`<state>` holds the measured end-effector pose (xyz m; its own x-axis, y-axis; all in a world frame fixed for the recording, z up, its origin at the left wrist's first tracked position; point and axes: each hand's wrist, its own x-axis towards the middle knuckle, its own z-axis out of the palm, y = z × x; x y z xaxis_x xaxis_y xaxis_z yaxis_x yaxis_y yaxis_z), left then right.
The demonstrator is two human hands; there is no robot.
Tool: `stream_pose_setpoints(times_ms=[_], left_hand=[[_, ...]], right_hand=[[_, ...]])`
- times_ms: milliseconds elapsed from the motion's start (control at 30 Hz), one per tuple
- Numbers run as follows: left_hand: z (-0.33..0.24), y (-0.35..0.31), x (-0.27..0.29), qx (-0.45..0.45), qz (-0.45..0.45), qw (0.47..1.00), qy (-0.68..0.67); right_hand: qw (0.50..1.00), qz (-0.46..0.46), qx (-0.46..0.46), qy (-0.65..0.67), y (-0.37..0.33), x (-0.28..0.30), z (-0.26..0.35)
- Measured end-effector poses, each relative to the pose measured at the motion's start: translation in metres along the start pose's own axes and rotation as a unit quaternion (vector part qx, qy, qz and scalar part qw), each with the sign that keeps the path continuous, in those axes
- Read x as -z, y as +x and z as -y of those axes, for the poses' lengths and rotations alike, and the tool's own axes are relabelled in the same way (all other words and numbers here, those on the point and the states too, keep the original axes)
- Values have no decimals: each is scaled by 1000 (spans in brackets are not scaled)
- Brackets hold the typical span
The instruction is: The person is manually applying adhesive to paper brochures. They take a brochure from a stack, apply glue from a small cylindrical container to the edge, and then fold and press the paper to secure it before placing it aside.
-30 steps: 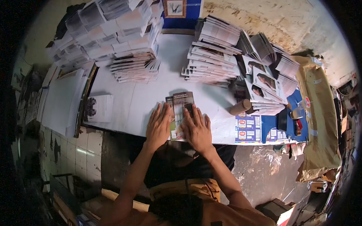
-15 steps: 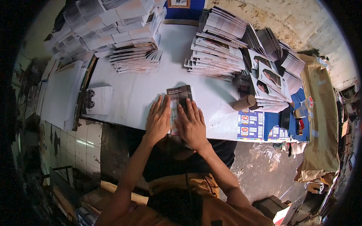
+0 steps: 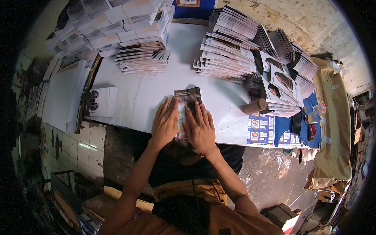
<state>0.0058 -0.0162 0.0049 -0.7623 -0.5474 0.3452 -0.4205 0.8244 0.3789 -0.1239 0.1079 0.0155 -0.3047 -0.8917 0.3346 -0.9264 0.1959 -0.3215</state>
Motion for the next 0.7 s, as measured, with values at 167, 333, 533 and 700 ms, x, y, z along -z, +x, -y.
stream_pose_setpoints(times_ms=[167, 333, 533, 700], left_hand=[[1, -1, -1, 1, 1, 1000, 1], [1, 1, -2, 3, 4, 1000, 0], [1, 1, -1, 8, 6, 1000, -3], [0, 0, -1, 6, 4, 1000, -6]], right_hand=[[1000, 3, 7, 1, 0, 1, 0], [1000, 3, 9, 4, 0, 0, -3], [1000, -1, 10, 3, 0, -1, -4], [1000, -1, 7, 2, -1, -2, -4]])
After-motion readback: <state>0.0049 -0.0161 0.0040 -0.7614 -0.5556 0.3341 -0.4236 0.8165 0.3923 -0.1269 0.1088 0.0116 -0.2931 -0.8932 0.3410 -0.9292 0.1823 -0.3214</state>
